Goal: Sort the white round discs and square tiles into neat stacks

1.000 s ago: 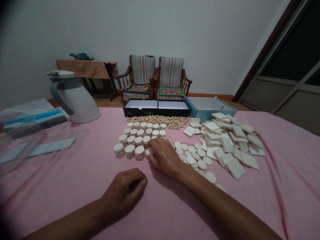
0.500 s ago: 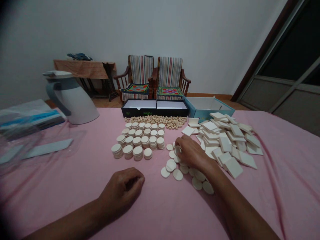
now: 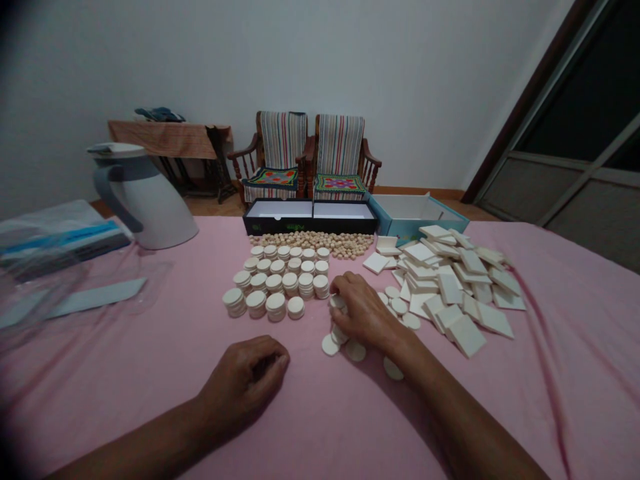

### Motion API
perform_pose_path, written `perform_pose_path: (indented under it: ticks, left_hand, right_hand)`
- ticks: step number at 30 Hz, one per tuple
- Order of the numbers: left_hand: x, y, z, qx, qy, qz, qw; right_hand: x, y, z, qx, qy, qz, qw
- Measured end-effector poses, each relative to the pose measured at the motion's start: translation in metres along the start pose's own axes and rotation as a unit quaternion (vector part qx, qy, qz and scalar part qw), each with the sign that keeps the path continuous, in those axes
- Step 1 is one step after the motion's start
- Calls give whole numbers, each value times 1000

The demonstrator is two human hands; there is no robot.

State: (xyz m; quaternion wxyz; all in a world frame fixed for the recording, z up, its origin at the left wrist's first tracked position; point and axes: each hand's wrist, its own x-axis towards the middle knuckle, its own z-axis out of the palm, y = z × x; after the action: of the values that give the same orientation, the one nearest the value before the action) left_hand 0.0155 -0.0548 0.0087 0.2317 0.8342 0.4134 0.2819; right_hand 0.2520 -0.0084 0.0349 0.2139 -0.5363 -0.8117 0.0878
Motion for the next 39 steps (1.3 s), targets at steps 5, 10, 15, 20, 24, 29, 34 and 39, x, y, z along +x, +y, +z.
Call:
perform_pose_path:
  ticks: [5,10,15,20,24,29,34,39]
  left_hand:
    - [0,0,0,5,-3,-3,1000]
    - [-1,-1,0,8,-14,-5,1000]
    - [0,0,0,8,-8,-1,1000]
    - [0,0,0,7,-8,1,1000]
    - [-1,-2,1,7,-8,-1,1000]
    - [-1,-1,1,5,-15,-9,1000]
    - [-1,-1,0,5,-20,-11,1000]
    - [-1,-2,1,4,-17,-17,1000]
  right_hand:
    - [9,-33,9,108,46,-112,987]
    - [17,-46,22,135,53,-128,981]
    - [18,-39,19,135,84,-112,981]
    - [15,-1,4,67,159,-36,984]
    - [9,30,-1,-9,71,37,997]
    - [9,31,4,-71,-9,37,997]
    - [10,27,6,-102,-24,74,992]
    - [8,33,7,-81,-6,82,993]
